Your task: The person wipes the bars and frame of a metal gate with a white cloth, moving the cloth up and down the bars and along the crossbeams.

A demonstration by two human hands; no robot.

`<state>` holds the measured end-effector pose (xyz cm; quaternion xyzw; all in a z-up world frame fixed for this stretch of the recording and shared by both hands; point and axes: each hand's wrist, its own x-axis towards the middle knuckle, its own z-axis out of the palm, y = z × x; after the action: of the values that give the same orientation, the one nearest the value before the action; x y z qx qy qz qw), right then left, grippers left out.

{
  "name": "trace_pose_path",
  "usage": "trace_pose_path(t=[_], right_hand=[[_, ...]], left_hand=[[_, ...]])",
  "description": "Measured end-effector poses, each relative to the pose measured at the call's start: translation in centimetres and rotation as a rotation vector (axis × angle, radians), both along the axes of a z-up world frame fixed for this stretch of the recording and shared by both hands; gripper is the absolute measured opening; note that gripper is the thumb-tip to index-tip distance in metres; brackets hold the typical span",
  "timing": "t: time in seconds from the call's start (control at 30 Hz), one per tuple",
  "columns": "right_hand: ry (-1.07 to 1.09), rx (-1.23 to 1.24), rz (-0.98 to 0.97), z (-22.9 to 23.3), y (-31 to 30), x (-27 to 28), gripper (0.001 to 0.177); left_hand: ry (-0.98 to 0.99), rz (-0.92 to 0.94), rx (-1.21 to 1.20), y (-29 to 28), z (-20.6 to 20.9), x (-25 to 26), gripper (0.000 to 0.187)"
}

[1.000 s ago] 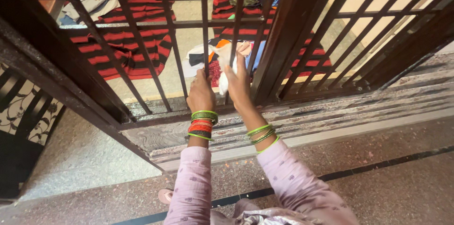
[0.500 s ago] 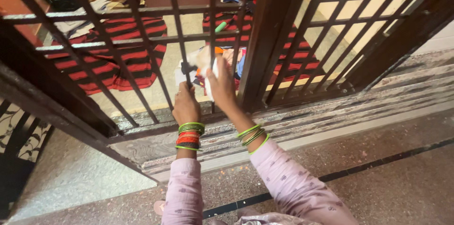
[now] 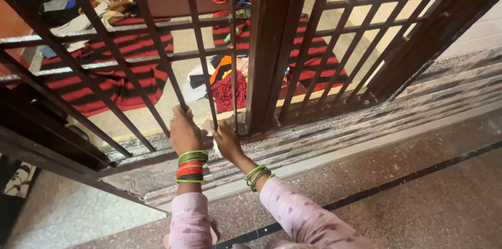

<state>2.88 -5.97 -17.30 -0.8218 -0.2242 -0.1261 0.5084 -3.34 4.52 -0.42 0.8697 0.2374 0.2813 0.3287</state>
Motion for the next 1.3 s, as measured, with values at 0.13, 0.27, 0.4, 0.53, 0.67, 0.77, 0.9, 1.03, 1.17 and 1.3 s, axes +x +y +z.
trace_pose_path(t=[0.13,0.27,0.4,0.53,0.67,0.77,0.9,1.03,1.17,1.3], right_hand=[[0.277,0.115,0.061,0.9,-0.4,-1.2,0.039],[-0.053,0.081,0.024,2.3,-0.2,-0.8,0.038],[0.173,0.14,0.002,7.7,0.3,-0.7,0.044],[-0.158,0.289,0.095,14.3,0.4,-1.6,0.06],[-0.16,0.502,0.238,19.3,0.7,-2.4,0.065],[0.307,0.78,0.413,22.7,0.6,-2.1,0.061],[0.258,0.798,0.433,25.4,0.8,-1.6,0.053],[0.142,0.451,0.149,25.0,0.9,-1.7,0.051],[-0.128,0.242,0.014,20.4,0.8,-1.2,0.048],[-0.124,0.089,-0.103,12.1,1.6,-0.2,0.048]], left_hand=[[-0.043,-0.013,0.015,0.2,0.1,0.1,0.017],[-0.025,0.005,0.009,0.0,0.1,0.1,0.017],[-0.015,0.025,0.026,-0.3,0.5,0.0,0.016],[0.017,0.028,-0.021,-0.3,0.8,-0.1,0.017],[-0.09,0.008,0.028,-0.2,0.2,-0.1,0.014],[0.006,0.031,0.034,-0.3,0.1,0.2,0.017],[0.008,0.042,0.005,-0.3,0.3,0.1,0.017],[-0.016,0.037,0.01,-0.3,0.2,0.1,0.017],[-0.026,0.043,0.001,-0.4,0.4,0.1,0.016],[-0.01,0.049,-0.011,-0.5,0.4,0.1,0.016]])
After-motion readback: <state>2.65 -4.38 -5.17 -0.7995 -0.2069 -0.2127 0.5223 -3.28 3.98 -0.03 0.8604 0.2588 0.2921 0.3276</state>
